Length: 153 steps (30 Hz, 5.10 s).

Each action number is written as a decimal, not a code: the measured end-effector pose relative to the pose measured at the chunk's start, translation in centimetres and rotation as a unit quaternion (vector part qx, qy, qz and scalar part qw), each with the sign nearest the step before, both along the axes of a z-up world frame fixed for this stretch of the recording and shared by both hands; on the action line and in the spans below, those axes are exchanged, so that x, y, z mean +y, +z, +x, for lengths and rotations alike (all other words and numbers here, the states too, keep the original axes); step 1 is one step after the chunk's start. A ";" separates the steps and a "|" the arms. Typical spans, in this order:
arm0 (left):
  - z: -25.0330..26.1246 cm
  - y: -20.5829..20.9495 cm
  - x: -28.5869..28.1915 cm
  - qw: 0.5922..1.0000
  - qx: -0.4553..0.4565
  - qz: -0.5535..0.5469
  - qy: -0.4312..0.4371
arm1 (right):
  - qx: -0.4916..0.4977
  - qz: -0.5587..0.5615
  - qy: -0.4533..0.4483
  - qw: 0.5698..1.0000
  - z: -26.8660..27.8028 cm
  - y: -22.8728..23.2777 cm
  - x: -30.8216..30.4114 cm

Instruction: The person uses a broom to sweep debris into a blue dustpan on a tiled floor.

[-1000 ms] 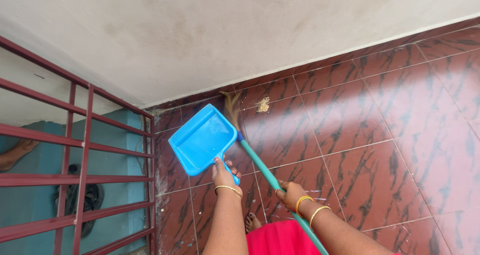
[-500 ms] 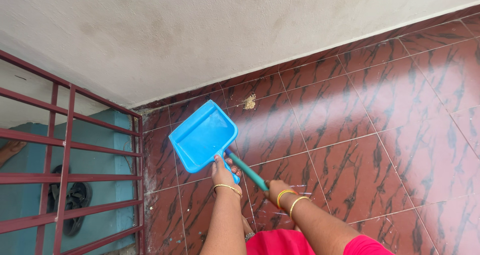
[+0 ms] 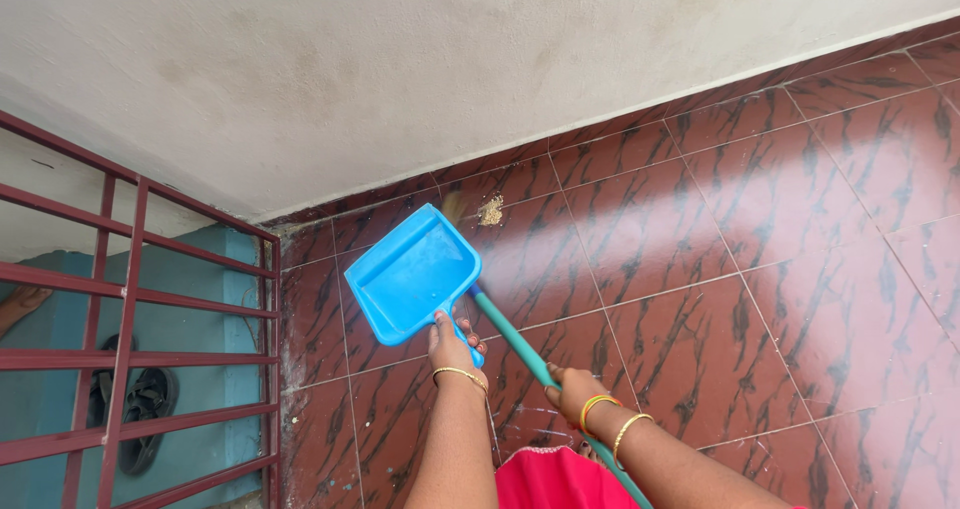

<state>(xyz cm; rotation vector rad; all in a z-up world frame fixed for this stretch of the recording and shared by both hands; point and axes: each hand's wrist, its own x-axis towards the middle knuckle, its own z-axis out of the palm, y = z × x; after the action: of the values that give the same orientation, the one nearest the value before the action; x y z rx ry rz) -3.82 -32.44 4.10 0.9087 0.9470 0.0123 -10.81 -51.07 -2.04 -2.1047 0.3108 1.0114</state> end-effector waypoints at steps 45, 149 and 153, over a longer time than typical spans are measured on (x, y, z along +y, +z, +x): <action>1.1 1.5 8.1 0.997 -0.044 -0.016 0.063 | -0.096 -0.067 0.166 0.979 3.4 2.0 8.8; -2.4 2.7 3.6 0.999 -0.032 -0.022 0.017 | 0.033 -0.056 -0.078 0.995 -1.3 2.0 -1.3; -2.3 3.1 3.8 0.999 -0.039 -0.022 0.013 | 0.026 -0.050 -0.083 0.995 -1.6 2.7 -0.7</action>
<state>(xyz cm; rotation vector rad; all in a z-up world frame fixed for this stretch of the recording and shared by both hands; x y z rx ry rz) -6.11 -28.66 7.24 0.8491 0.8832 0.0480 -12.43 -51.82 0.64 -2.1039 0.5646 0.9701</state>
